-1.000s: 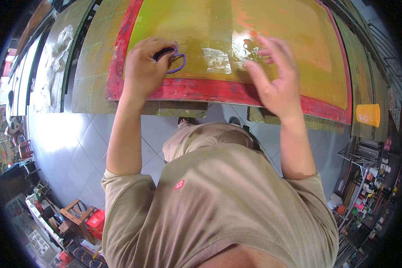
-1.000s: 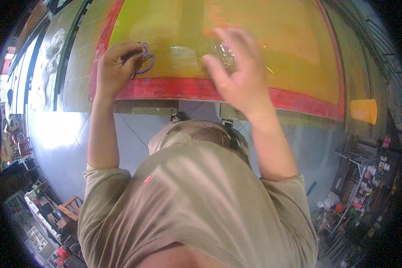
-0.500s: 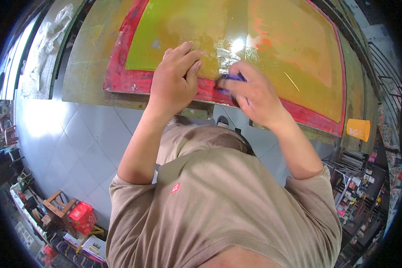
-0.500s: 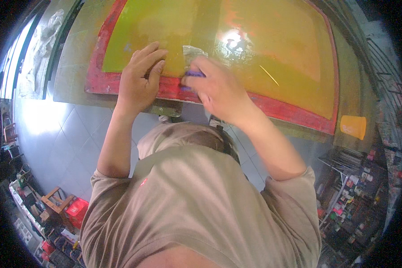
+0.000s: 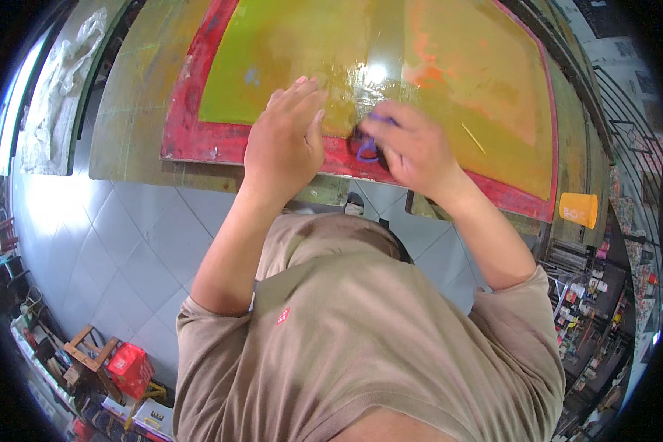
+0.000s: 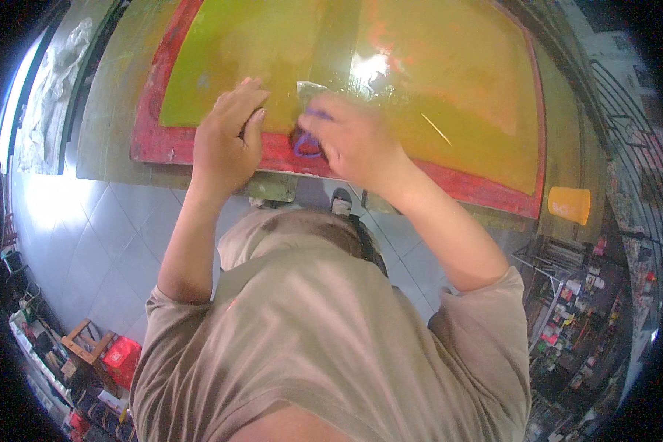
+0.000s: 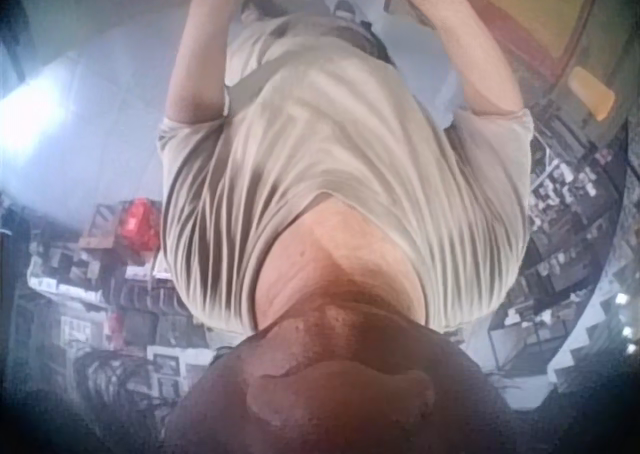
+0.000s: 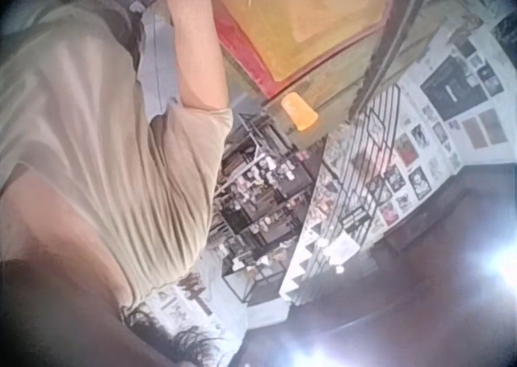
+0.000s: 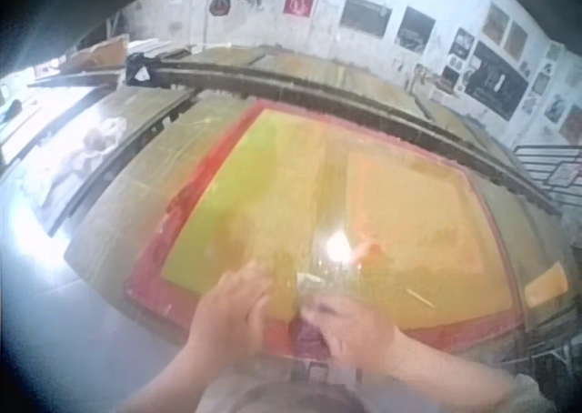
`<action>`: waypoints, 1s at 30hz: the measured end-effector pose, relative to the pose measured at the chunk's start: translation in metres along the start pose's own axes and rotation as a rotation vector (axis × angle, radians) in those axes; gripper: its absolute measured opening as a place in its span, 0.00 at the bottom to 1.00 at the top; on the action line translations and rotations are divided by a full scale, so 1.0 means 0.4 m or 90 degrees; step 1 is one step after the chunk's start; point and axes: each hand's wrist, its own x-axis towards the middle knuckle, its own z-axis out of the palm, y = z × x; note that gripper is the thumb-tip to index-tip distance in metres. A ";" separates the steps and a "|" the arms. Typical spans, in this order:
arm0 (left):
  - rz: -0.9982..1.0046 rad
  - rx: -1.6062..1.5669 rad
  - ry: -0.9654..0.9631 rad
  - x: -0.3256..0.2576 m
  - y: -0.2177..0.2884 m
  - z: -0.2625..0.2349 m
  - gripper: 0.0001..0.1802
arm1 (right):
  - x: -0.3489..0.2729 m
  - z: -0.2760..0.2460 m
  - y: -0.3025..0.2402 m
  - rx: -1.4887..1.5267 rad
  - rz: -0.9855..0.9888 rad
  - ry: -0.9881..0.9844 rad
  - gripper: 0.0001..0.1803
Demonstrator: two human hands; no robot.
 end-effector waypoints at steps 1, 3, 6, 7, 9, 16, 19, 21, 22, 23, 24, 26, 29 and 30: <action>0.004 0.001 0.001 0.001 0.000 0.000 0.11 | 0.014 0.013 0.028 -0.046 -0.016 0.047 0.14; 0.016 0.005 0.002 0.000 0.000 0.001 0.11 | 0.051 0.015 0.059 -0.089 0.028 0.035 0.13; 0.005 -0.005 -0.015 0.006 0.005 -0.007 0.12 | 0.110 -0.009 0.101 -0.050 0.097 0.032 0.13; -0.006 -0.011 -0.013 0.007 0.006 -0.008 0.14 | 0.129 -0.024 0.107 -0.019 0.118 0.033 0.14; -0.031 -0.023 -0.013 0.006 0.008 -0.006 0.17 | 0.178 -0.037 0.079 0.112 0.157 0.078 0.16; -0.016 0.022 0.088 0.010 0.000 0.003 0.27 | 0.154 -0.043 0.080 -0.035 0.141 0.041 0.17; 0.038 0.103 0.013 0.011 0.021 -0.009 0.27 | 0.142 -0.079 0.037 -0.111 0.419 -0.140 0.15; 0.071 0.174 -0.043 0.014 0.039 -0.015 0.27 | 0.139 -0.087 0.045 0.038 0.465 -0.169 0.14; 0.081 0.152 -0.061 0.027 0.047 -0.014 0.27 | 0.137 -0.091 0.046 0.111 0.488 -0.184 0.13; 0.091 0.131 -0.079 0.047 0.050 -0.010 0.27 | 0.138 -0.085 0.048 0.204 0.467 -0.119 0.12; 0.101 0.109 -0.097 0.068 0.050 -0.007 0.26 | 0.140 -0.072 0.052 0.296 0.443 -0.054 0.12; 0.065 0.165 -0.182 0.117 0.040 -0.014 0.28 | 0.147 -0.058 0.060 0.383 0.382 0.044 0.12; 0.019 0.323 -0.254 0.144 0.020 -0.036 0.31 | 0.142 -0.065 0.073 0.305 0.299 0.095 0.12; 0.005 0.387 -0.268 0.148 0.010 -0.045 0.33 | 0.128 -0.075 0.068 0.239 0.282 0.087 0.12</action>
